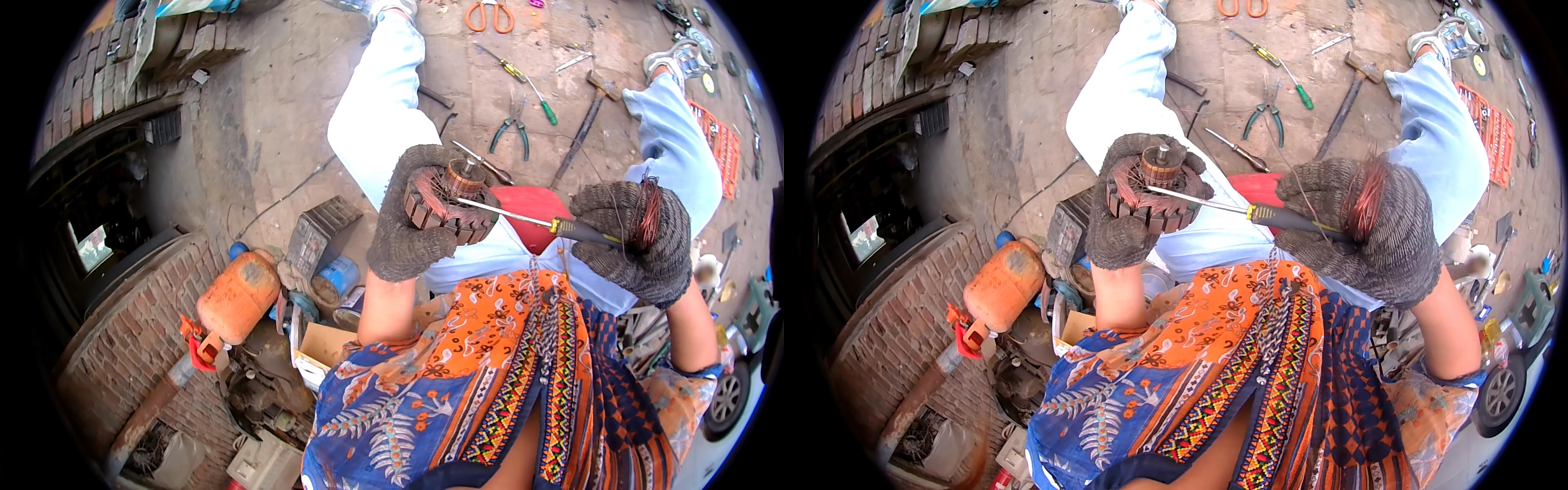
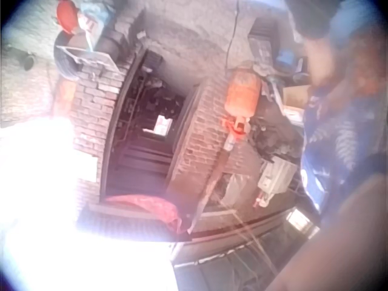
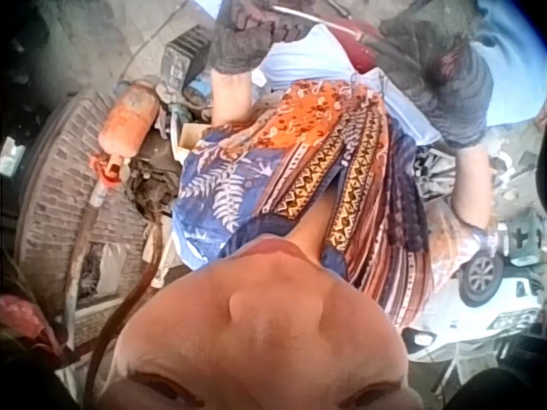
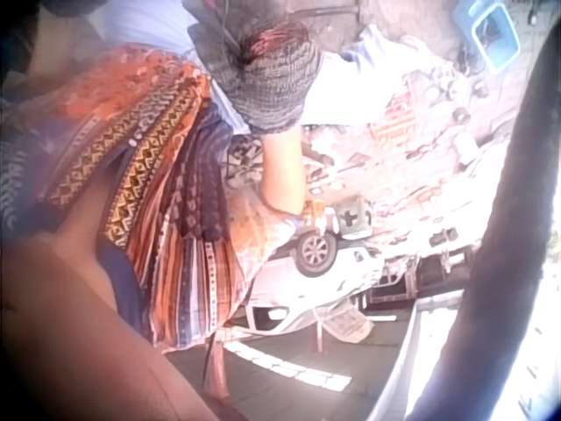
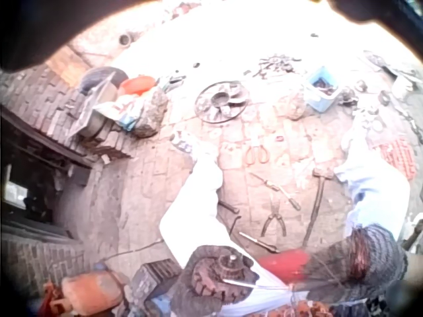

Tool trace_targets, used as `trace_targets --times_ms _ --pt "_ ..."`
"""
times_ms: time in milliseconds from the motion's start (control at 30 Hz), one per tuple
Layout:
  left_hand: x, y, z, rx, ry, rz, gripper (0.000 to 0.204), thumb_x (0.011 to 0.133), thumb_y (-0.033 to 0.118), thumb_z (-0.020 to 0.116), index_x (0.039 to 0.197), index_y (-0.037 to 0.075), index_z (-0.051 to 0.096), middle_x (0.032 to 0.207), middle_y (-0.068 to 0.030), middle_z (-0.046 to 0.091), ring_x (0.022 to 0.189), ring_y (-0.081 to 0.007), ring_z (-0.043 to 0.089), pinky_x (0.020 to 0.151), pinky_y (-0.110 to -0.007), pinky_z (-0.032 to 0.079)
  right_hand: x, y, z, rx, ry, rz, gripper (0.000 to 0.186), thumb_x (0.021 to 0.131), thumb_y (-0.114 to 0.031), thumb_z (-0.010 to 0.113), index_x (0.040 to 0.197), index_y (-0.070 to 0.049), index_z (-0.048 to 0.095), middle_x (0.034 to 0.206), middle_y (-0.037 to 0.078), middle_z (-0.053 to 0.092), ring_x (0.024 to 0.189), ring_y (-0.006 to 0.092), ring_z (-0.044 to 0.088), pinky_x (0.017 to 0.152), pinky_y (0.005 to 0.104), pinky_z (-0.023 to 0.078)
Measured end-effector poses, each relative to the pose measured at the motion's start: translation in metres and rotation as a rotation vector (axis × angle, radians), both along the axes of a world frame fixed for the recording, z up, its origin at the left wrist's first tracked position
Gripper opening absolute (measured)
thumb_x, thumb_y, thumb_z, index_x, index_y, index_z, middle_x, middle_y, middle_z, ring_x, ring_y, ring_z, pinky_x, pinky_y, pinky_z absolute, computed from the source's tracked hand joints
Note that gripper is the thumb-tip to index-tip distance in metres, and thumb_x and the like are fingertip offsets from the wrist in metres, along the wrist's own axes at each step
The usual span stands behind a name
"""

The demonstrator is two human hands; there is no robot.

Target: The person sits on the ground and uses pliers and a screwdriver to manipulate a cylindrical electrical component with copper windings. They repeatedly adjust the wires and internal parts of the component while surrounded by various tools.

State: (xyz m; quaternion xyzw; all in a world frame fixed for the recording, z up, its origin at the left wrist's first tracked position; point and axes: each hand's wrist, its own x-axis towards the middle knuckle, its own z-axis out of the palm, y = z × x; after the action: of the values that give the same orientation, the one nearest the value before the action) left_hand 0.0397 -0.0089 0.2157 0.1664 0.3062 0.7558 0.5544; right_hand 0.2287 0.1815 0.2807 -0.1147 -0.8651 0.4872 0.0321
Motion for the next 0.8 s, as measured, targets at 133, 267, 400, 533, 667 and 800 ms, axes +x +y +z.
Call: trace_targets --times_ms 133,267,400,533,667,800 --pt "0.003 0.001 -0.001 0.024 -0.288 -0.07 0.067 0.074 0.041 0.063 0.126 0.004 0.041 0.111 -0.0206 0.053 0.09 -0.0276 0.055 0.072 -0.037 0.045 0.004 -0.005 -0.004 0.317 0.033 0.171 0.031 0.073 -0.023 0.071 0.1 -0.009 0.066 0.099 0.008 0.064 0.083 0.0258 0.063 0.074 0.0363 0.05" --pt "0.013 -0.006 0.004 -0.237 -0.369 0.012 0.067 0.079 0.049 0.048 0.132 0.01 0.037 0.123 -0.0184 0.045 0.112 -0.031 0.046 0.097 -0.048 0.034 0.014 -0.009 -0.013 0.405 0.012 0.159 0.033 0.074 -0.025 0.071 0.104 -0.013 0.065 0.102 0.006 0.062 0.082 0.0256 0.062 0.073 0.0356 0.051" --pt "0.008 0.007 0.003 -0.153 -0.37 -0.014 0.064 0.077 0.038 0.057 0.126 -0.002 0.042 0.12 -0.0235 0.049 0.11 -0.0344 0.05 0.096 -0.049 0.04 0.011 -0.008 -0.016 0.444 0.062 0.11 0.038 0.068 -0.03 0.074 0.099 -0.009 0.065 0.091 0.007 0.065 0.075 0.0248 0.062 0.064 0.0369 0.048" --pt "0.011 0.007 0.005 -0.275 -0.348 0.054 0.067 0.077 0.038 0.059 0.129 0.0 0.041 0.122 -0.023 0.049 0.113 -0.0372 0.049 0.098 -0.051 0.038 0.011 -0.007 -0.018 0.486 0.073 0.116 0.04 0.067 -0.031 0.075 0.099 -0.009 0.065 0.09 0.007 0.065 0.075 0.0246 0.062 0.064 0.037 0.047" --pt "0.009 0.01 0.008 -0.287 -0.452 0.124 0.067 0.072 0.032 0.065 0.126 -0.002 0.044 0.112 -0.0238 0.054 0.103 -0.0352 0.055 0.088 -0.047 0.047 0.008 -0.007 -0.019 0.445 0.087 0.117 0.039 0.067 -0.03 0.075 0.098 -0.008 0.066 0.092 0.007 0.065 0.078 0.0249 0.062 0.065 0.0361 0.048" --pt "0.001 0.009 0.006 -0.176 -0.479 0.034 0.065 0.071 0.028 0.067 0.124 -0.002 0.044 0.11 -0.0227 0.054 0.099 -0.0297 0.055 0.081 -0.041 0.05 0.005 -0.001 -0.011 0.07 -0.092 0.009 0.037 0.073 -0.022 0.075 0.106 -0.009 0.065 0.094 0.007 0.066 0.079 0.0204 0.064 0.072 0.0302 0.051"
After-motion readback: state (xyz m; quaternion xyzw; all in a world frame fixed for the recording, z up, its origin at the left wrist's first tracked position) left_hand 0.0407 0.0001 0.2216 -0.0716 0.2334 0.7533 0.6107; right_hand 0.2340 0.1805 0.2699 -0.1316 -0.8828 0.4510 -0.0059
